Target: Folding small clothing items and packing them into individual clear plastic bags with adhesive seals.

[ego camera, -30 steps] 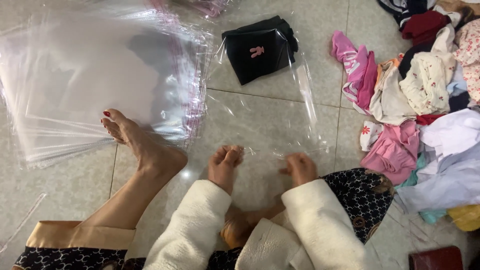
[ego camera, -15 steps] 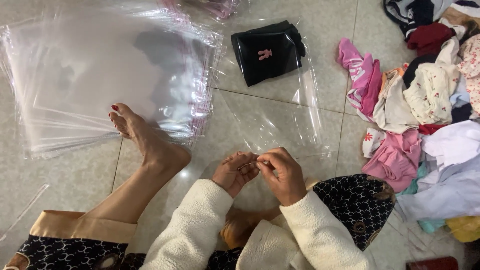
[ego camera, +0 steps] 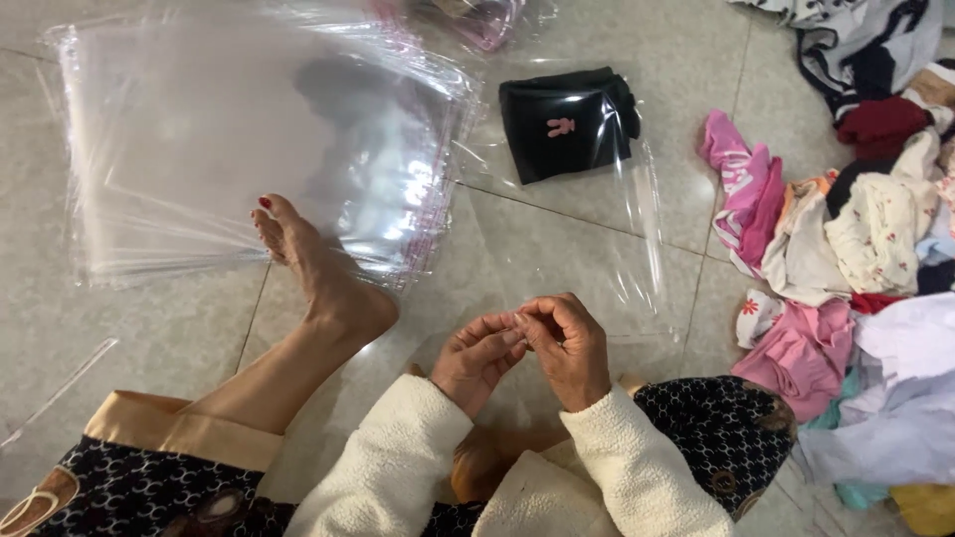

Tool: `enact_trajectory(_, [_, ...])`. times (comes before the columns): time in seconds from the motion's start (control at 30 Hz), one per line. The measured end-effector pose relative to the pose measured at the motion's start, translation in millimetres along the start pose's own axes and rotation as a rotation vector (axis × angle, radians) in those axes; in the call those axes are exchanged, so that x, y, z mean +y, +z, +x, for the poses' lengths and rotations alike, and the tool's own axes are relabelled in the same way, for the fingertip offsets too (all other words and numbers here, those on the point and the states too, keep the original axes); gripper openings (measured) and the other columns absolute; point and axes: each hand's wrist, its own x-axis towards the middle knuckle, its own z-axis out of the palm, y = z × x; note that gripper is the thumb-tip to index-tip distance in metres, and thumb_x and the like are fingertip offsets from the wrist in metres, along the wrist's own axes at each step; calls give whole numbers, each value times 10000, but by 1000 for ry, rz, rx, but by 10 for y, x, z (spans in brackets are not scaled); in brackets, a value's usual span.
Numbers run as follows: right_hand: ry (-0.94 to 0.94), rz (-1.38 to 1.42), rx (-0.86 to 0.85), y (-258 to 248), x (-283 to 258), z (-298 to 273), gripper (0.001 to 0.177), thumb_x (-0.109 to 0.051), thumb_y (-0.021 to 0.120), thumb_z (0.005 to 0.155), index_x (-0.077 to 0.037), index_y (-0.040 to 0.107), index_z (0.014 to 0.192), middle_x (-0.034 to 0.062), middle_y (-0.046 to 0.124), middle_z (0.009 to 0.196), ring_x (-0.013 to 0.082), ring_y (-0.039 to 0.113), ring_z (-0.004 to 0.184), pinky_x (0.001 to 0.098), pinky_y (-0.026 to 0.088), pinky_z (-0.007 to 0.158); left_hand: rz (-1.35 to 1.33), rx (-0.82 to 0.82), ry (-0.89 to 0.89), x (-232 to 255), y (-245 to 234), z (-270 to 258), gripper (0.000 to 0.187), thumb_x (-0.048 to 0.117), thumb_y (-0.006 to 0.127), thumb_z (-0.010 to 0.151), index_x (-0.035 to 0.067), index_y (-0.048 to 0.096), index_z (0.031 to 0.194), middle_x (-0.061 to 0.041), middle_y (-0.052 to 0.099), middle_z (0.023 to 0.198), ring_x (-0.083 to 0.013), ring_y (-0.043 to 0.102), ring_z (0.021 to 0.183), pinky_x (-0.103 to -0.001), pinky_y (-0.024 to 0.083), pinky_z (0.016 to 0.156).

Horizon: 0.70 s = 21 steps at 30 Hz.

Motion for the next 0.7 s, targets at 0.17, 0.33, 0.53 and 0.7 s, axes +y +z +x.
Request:
enact_trajectory(0.17, [7,91,-45,48,-137,55,118,-107,719,969,-6,741,915,115,686,786,172,714,635,304,636,575,75,98,182,208,341,-233,157,-18,797,833,-65,744,973,-177,738,907,-243,728,868,-375,610,876])
enact_trajectory(0.33, [-112,24,-121,7,-299,149,97,-73,713,959,3,762,924,108,704,782,175,727,641,306,630,566,21,113,178,106,66,-51,142,3,799,841,-61,727,947,-185,744,936,-259,754,886,-354,629,863])
enact_trajectory(0.53, [-281,-79,-208,-1,-420,253,53,-34,735,919,-40,787,927,72,705,803,193,754,677,289,634,585,-8,57,184,203,13,-66,144,2,780,860,-59,680,944,-189,725,1014,-261,746,911,-374,641,881])
enact_trajectory(0.7, [-299,-90,-231,37,-450,306,62,-30,722,926,-37,782,934,79,701,804,204,753,701,295,627,601,-11,51,229,206,-27,-39,132,-23,744,872,-78,679,972,-199,713,1049,-269,741,934,-381,634,915])
